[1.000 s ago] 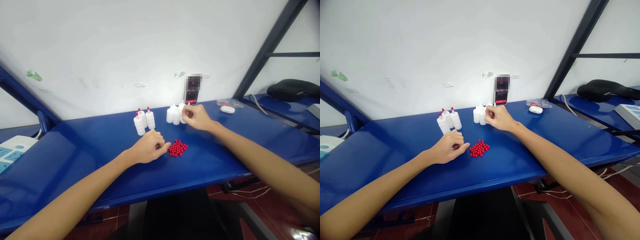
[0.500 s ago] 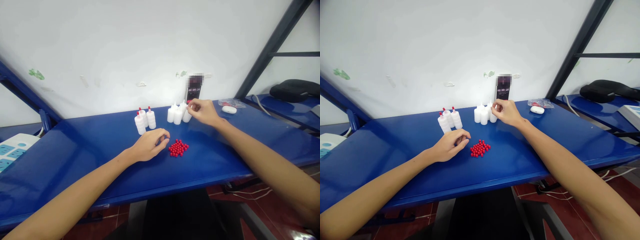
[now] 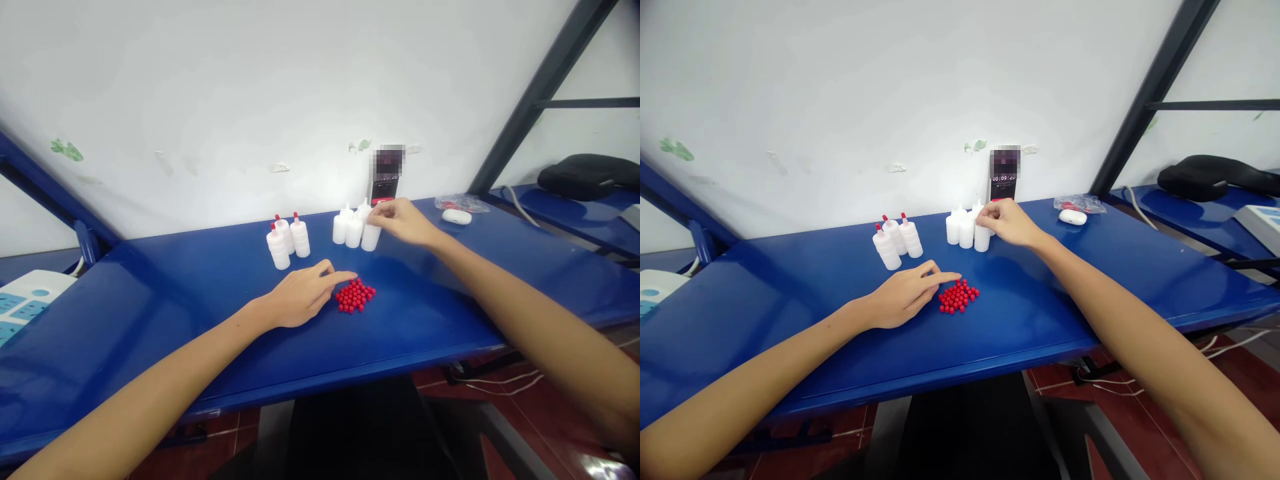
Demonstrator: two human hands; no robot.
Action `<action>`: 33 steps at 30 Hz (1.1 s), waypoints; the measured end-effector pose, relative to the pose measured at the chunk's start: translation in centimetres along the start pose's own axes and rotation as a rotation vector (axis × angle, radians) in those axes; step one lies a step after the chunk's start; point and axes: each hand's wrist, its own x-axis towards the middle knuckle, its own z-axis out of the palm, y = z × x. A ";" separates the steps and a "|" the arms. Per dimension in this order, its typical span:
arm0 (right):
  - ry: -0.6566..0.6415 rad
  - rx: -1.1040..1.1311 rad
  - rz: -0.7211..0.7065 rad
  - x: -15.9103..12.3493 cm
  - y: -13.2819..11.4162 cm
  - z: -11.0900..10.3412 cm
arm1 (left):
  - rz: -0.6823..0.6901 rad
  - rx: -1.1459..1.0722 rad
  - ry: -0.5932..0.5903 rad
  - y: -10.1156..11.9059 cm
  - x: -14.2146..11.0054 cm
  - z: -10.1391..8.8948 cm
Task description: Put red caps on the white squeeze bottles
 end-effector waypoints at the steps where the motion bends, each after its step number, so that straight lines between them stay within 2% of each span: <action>1: -0.029 0.025 -0.004 -0.2 -0.5 0.1 | -0.002 0.021 -0.021 0.0 0.1 0.0; 7: -0.228 0.108 -0.097 -0.9 -3.1 1.6 | -0.015 0.069 -0.017 -0.3 0.2 0.3; 12: -0.144 0.058 -0.085 -1.0 -3.4 2.5 | -0.030 -0.009 0.067 -0.4 0.3 0.6; 19: -0.173 -0.033 -0.005 -1.5 -3.4 3.5 | -0.066 -0.117 0.174 -0.6 0.7 0.3; 26: -0.207 0.102 -0.102 -1.8 -3.7 5.3 | -0.146 -0.208 0.137 -0.8 0.8 0.2; 33: -0.161 0.161 -0.068 -2.0 -3.6 6.2 | -0.159 -0.225 0.106 -1.0 0.8 0.2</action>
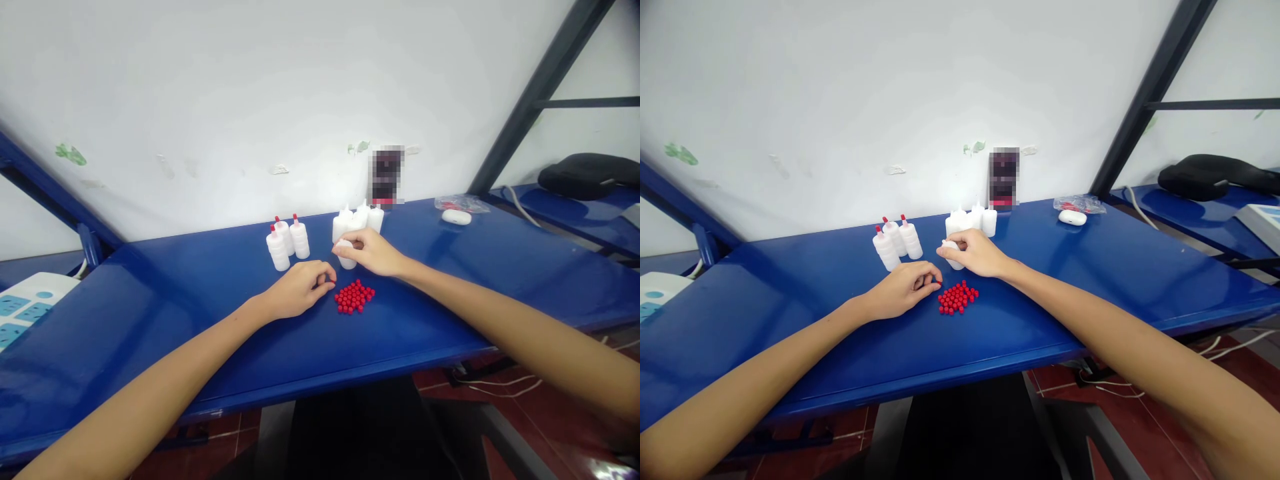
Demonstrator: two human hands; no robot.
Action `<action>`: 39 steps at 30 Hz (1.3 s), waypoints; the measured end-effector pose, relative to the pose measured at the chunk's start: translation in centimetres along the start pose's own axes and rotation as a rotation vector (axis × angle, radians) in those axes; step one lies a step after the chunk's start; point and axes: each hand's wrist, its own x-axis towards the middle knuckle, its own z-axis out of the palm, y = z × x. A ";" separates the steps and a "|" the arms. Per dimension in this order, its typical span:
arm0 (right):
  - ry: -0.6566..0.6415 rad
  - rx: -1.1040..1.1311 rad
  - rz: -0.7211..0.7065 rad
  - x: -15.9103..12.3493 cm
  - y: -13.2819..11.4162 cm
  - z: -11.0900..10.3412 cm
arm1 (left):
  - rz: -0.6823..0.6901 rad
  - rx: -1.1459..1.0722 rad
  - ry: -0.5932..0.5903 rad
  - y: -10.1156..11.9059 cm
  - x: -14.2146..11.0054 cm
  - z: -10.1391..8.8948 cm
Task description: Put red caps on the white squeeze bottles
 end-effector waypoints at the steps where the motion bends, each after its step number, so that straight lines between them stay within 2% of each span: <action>1: 0.007 -0.016 0.004 0.0 0.1 0.0 | 0.004 0.003 0.002 0.0 0.0 0.0; 7: 0.063 -0.148 -0.016 -0.4 -0.1 0.1 | 0.007 -0.079 0.036 0.0 0.0 0.2; 10: 0.064 -0.216 -0.092 -0.4 -0.3 0.2 | -0.007 -0.155 0.081 -0.1 0.1 0.4; 13: 0.037 -0.143 -0.163 -0.2 -0.4 0.3 | -0.020 -0.204 0.114 -0.3 0.1 0.5; 18: -0.113 0.138 -0.057 0.3 -0.3 0.8 | -0.024 -0.208 0.147 -0.4 0.3 0.6; 20: -0.087 0.131 -0.037 0.5 -0.1 1.0 | -0.031 -0.217 0.157 -0.2 0.3 0.5; 23: 0.047 0.077 -0.019 0.7 0.6 1.1 | -0.062 -0.251 0.165 0.0 0.3 0.5; 25: 0.115 0.082 0.045 0.8 1.0 1.0 | -0.080 -0.263 0.168 0.1 0.3 0.4; 29: 0.086 0.128 0.126 0.5 1.0 0.7 | -0.099 -0.324 0.176 0.1 0.2 0.5; 32: -0.001 0.056 0.026 0.0 0.4 0.6 | -0.064 -0.385 0.292 0.2 0.0 0.7; 36: -0.110 -0.158 -0.222 -0.6 -0.6 0.7 | 0.054 -0.305 0.510 0.7 -0.1 1.1; 39: -0.167 -0.249 -0.294 -0.8 -1.1 0.9 | 0.108 -0.201 0.566 1.0 -0.1 1.3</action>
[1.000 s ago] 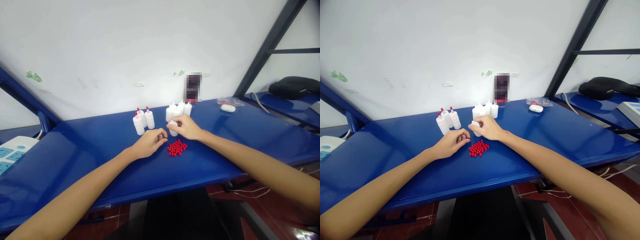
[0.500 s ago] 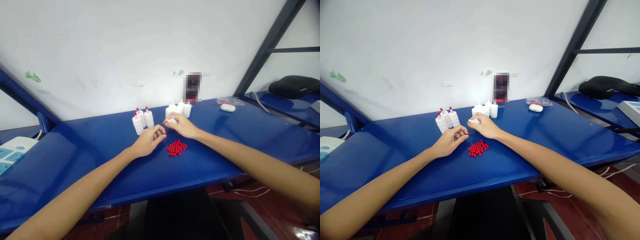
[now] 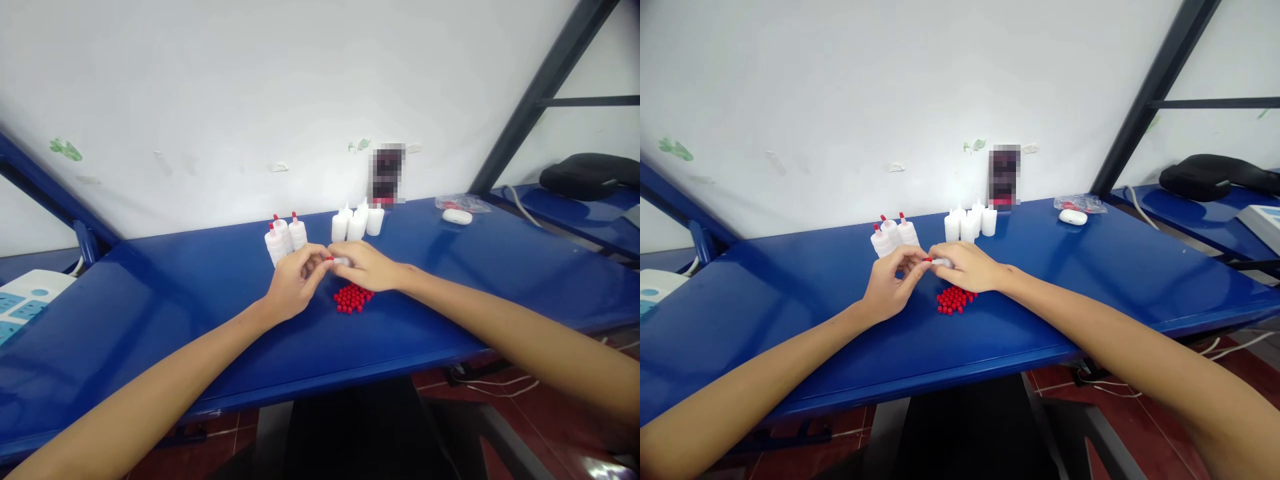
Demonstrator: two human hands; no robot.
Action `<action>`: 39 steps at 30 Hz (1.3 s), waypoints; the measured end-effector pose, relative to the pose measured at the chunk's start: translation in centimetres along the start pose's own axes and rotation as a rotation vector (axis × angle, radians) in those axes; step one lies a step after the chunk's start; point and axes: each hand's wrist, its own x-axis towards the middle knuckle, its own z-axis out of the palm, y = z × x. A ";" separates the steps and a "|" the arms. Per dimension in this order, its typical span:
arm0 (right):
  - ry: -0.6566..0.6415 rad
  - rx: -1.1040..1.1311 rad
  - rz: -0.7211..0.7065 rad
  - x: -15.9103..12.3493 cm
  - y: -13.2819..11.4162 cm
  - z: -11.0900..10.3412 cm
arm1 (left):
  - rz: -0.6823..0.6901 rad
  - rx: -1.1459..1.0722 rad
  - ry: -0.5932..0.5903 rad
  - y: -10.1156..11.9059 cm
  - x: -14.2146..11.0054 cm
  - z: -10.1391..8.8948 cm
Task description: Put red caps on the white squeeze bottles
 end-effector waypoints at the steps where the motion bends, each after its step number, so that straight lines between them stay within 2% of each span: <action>1: -0.001 -0.019 -0.008 0.0 -0.2 0.1 | 0.016 0.018 0.004 0.1 0.0 0.0; 8: 0.034 -0.036 0.054 -0.1 -1.0 -0.2 | 0.038 0.034 -0.003 0.0 -0.1 -0.2; 14: 0.015 0.010 -0.011 -0.2 -1.0 -0.5 | 0.015 -0.014 -0.107 -0.5 -0.1 -0.2; 19: 0.035 -0.088 0.059 -0.2 -1.2 -0.3 | 0.008 -0.025 -0.184 -0.9 -0.3 0.0; 22: 0.009 -0.104 0.044 -0.1 -1.2 -0.2 | 0.008 -0.021 -0.213 -1.1 -0.3 0.0; 25: 0.019 -0.121 -0.001 0.1 -0.9 -0.2 | 0.009 -0.002 -0.218 -0.9 -0.3 0.0; 28: 0.053 -0.132 -0.018 0.2 -0.4 -0.3 | -0.046 -0.020 -0.151 -0.3 -0.1 -0.2; 32: 0.178 -0.002 0.053 0.3 0.5 -0.5 | -0.141 -0.009 -0.044 0.4 0.3 -0.9; 34: 0.308 0.098 0.103 0.3 0.8 -0.6 | -0.152 0.167 -0.112 0.4 0.5 -1.3; 37: 0.524 0.144 0.166 0.4 0.9 -0.8 | -0.189 0.512 -0.278 0.0 0.8 -1.7; 39: 0.606 0.127 0.154 0.3 1.0 -0.8 | -0.224 0.672 -0.308 -0.2 0.8 -1.8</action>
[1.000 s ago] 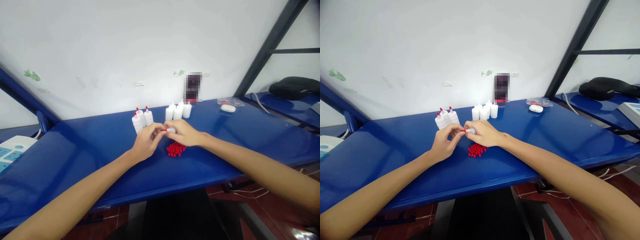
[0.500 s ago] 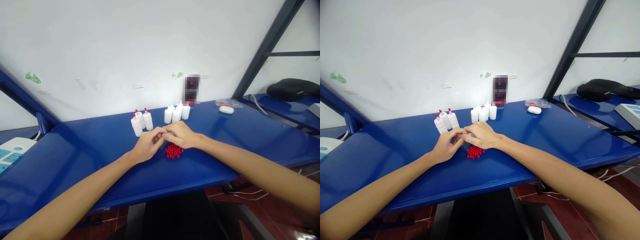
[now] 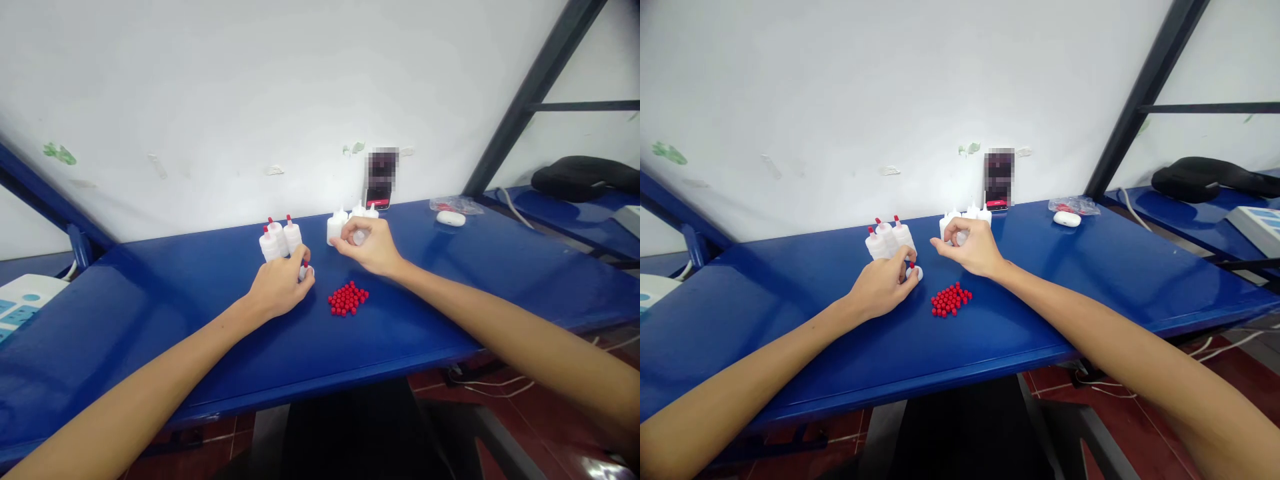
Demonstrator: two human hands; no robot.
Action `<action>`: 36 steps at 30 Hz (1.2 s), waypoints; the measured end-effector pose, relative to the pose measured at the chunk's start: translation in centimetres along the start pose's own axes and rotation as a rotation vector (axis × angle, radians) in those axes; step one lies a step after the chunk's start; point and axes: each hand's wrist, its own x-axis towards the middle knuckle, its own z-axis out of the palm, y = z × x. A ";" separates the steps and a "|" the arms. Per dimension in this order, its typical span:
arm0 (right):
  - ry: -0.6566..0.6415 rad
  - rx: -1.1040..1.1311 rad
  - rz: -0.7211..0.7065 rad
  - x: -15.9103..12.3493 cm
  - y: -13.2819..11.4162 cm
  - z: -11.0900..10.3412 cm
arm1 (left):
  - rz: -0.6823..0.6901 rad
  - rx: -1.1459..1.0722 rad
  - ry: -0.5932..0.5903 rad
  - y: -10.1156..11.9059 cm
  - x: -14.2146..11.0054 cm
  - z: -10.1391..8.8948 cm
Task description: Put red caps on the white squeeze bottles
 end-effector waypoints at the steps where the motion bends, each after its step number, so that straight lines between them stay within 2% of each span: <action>1: 0.005 0.007 -0.021 -0.1 0.1 0.0 | -0.015 0.038 0.012 0.0 0.0 0.1; 3: -0.037 0.029 -0.046 -0.2 0.3 0.0 | 0.036 0.040 0.034 0.2 -0.2 0.2; 7: -0.164 0.048 0.001 -0.4 0.8 0.2 | 0.408 -0.091 -0.044 0.8 -0.8 0.5; 9: -0.208 0.090 0.028 -0.4 0.8 0.3 | 0.513 -0.137 -0.094 1.0 -0.9 0.6; 13: -0.245 0.228 0.092 -0.4 0.7 0.3 | 0.512 -0.173 -0.190 1.0 -0.5 0.9; 16: -0.220 0.303 0.106 -0.5 0.7 0.3 | 0.511 -0.106 -0.255 0.9 -0.3 1.1; 20: -0.126 0.396 0.083 -0.6 0.9 0.2 | 0.489 -0.068 -0.282 1.1 -0.3 1.1; 22: -0.116 0.353 0.073 -0.6 1.1 0.1 | 0.464 -0.082 -0.271 1.1 -0.4 1.0; 24: -0.192 0.231 0.106 -0.4 1.2 0.1 | 0.432 -0.098 -0.243 1.2 -0.4 1.0; 27: -0.380 0.044 0.170 0.0 1.1 0.1 | 0.388 -0.125 -0.171 1.0 -0.4 1.2; 30: -0.497 -0.041 0.124 0.1 0.7 0.1 | 0.357 -0.176 -0.076 0.9 -0.3 1.8; 36: -0.632 0.051 0.027 -0.5 0.0 0.1 | 0.350 -0.354 0.307 1.2 -0.4 2.1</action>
